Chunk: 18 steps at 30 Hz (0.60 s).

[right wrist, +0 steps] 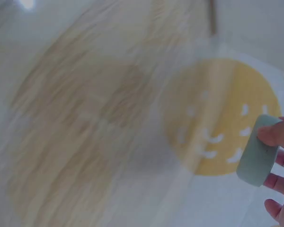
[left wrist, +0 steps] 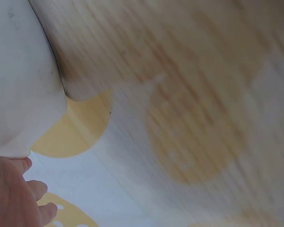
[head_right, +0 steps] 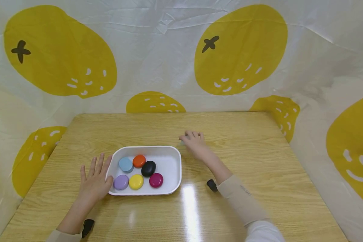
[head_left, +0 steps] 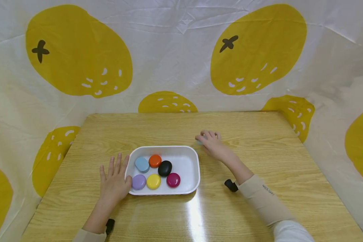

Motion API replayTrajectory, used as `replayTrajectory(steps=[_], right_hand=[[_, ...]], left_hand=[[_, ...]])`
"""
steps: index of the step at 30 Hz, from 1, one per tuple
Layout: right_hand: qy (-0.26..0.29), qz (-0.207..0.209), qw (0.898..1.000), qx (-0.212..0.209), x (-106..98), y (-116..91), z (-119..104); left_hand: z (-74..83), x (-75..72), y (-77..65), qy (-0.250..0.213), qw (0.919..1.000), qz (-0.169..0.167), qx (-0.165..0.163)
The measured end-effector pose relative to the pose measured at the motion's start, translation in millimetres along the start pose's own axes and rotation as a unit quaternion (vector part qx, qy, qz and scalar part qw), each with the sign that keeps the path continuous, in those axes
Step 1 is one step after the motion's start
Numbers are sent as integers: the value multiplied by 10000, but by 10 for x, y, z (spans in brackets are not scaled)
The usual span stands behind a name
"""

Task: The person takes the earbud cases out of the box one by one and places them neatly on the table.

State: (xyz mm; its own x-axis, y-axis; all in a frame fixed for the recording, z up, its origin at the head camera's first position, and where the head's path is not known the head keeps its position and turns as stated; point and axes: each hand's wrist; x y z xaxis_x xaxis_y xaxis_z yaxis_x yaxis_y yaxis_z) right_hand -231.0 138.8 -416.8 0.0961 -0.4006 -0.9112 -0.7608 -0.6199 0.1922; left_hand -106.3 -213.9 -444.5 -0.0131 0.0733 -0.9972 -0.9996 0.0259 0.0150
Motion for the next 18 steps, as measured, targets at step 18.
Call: replayTrajectory(steps=[18], right_hand=[[-96, -676, 9974, 250, 128, -153, 365]], left_hand=[[14, -37, -6, 14, 10000, -77, -10]])
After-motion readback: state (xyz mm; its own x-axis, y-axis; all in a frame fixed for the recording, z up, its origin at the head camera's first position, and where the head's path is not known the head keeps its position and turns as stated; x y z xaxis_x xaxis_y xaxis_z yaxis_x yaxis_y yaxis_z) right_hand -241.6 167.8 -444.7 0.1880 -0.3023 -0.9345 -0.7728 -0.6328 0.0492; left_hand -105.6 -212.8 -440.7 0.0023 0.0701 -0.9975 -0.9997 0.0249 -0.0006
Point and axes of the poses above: each hand's wrist, its own y-axis towards the middle knuckle, its own x-axis out of the palm, z = x × y, and after that the axes turned 12 degrees about y, right-handed
